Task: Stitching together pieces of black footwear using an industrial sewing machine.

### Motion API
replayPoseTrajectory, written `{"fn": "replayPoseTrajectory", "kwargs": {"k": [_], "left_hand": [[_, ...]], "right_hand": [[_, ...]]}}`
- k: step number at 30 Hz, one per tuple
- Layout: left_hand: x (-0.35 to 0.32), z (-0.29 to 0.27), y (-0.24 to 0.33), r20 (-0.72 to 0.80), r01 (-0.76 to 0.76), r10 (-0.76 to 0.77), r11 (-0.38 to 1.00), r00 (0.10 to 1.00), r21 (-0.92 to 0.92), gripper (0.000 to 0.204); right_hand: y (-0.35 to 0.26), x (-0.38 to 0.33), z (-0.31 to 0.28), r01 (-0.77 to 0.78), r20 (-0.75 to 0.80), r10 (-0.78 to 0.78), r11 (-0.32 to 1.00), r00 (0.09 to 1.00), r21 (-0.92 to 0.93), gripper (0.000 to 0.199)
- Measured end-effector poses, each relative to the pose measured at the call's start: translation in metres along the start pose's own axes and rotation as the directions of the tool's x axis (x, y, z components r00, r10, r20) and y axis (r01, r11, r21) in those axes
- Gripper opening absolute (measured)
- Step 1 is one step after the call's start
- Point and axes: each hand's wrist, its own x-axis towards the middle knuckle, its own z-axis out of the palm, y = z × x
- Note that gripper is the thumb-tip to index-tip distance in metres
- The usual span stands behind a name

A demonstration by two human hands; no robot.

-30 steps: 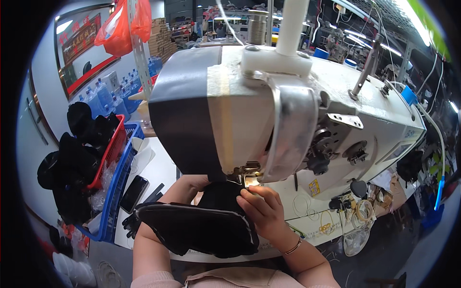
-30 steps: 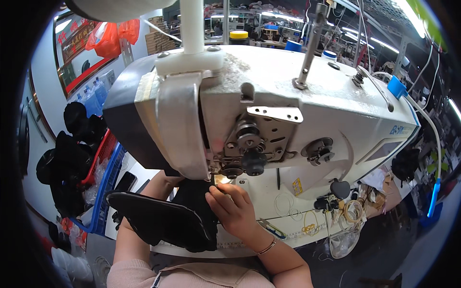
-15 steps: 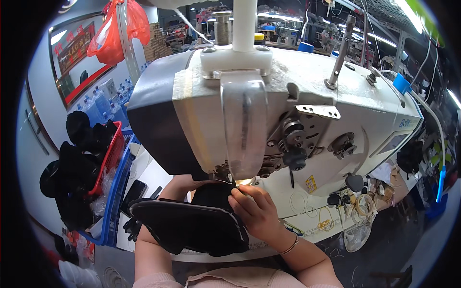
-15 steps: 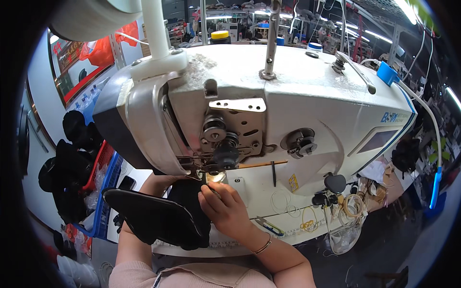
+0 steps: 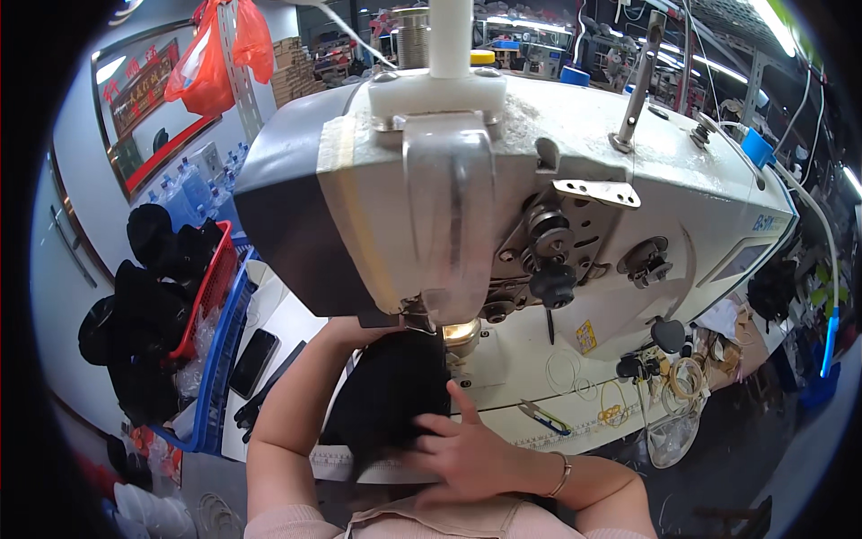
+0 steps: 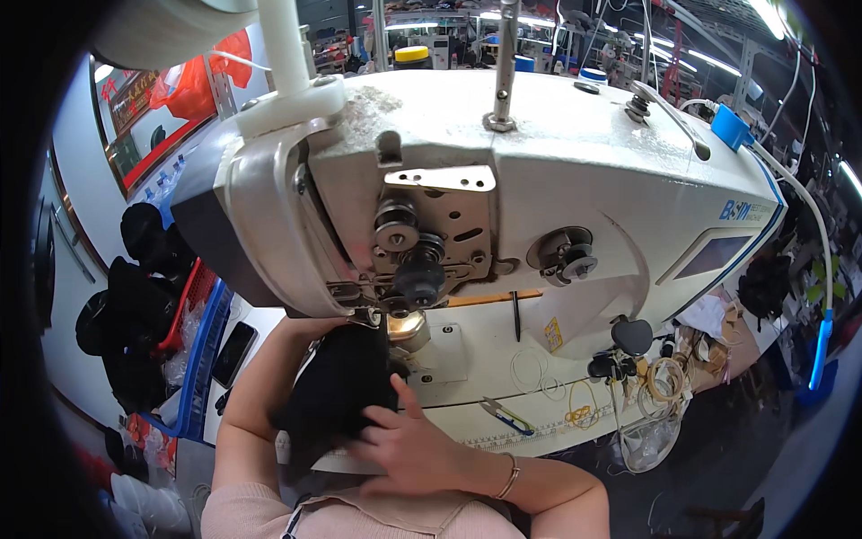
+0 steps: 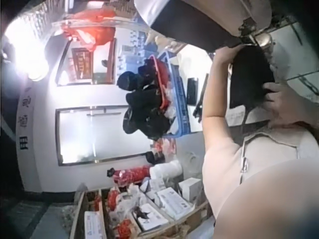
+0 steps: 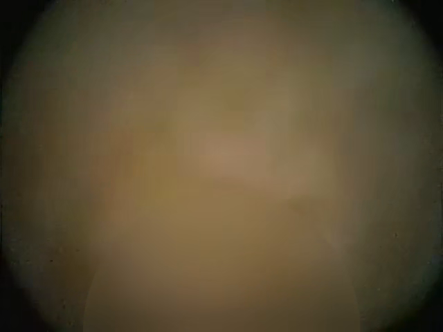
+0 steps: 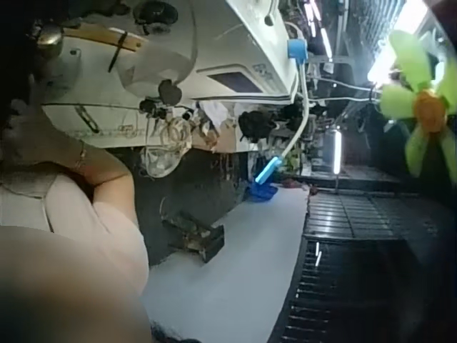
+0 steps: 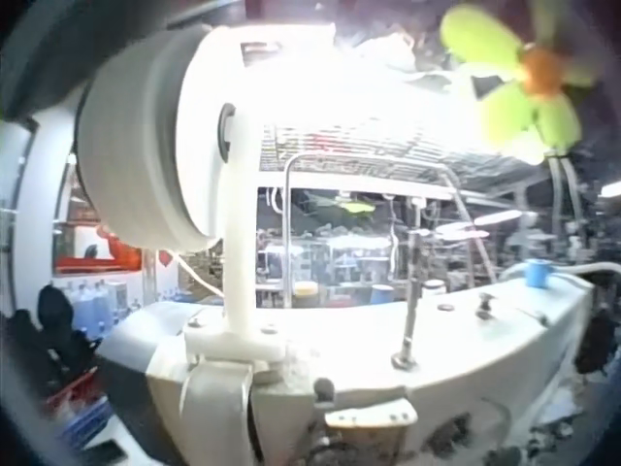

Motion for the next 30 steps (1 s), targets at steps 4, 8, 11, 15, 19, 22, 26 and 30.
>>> {"fn": "replayPoseTrajectory", "kwargs": {"k": [4,8,11,15,19,22,26,30], "left_hand": [[0.008,0.014,0.018,-0.081,0.066,-0.044,0.955,0.996,0.290,0.053],[0.006,0.020,0.024,-0.077,0.044,-0.025,0.967,0.997,0.251,0.041],[-0.001,0.013,0.020,-0.091,0.147,-0.131,0.967,0.987,0.206,0.036],[-0.001,0.013,0.012,-0.084,0.216,-0.206,0.966,0.975,0.142,0.045],[0.003,0.018,0.019,-0.070,0.176,-0.166,0.968,0.984,0.177,0.033],[0.006,0.023,0.030,-0.083,0.189,-0.175,0.955,0.981,0.227,0.032],[0.003,0.026,0.043,-0.116,0.208,-0.183,0.943,0.976,0.261,0.033],[0.003,0.033,0.031,-0.203,0.112,-0.112,0.994,0.973,-0.013,0.033]], "right_hand": [[0.025,-0.022,0.020,-0.015,0.012,0.016,0.992,1.000,-0.123,0.037],[0.009,-0.039,-0.016,-0.102,-0.383,0.081,0.994,0.920,-0.034,0.030],[0.027,-0.069,-0.036,-0.414,-0.655,0.189,0.887,0.732,-0.207,0.026],[0.054,-0.113,-0.081,-0.719,-0.862,0.016,0.560,0.507,-0.412,0.013],[0.085,-0.145,-0.103,-0.840,-0.959,0.037,0.494,0.279,-0.225,0.013],[0.096,-0.153,-0.097,-0.810,-0.966,0.104,0.570,0.239,-0.139,0.013],[0.111,-0.160,-0.068,-0.811,-0.978,0.087,0.576,0.189,-0.105,0.019],[0.115,-0.162,-0.060,-0.790,-0.985,0.085,0.609,0.153,-0.071,0.025]]}}
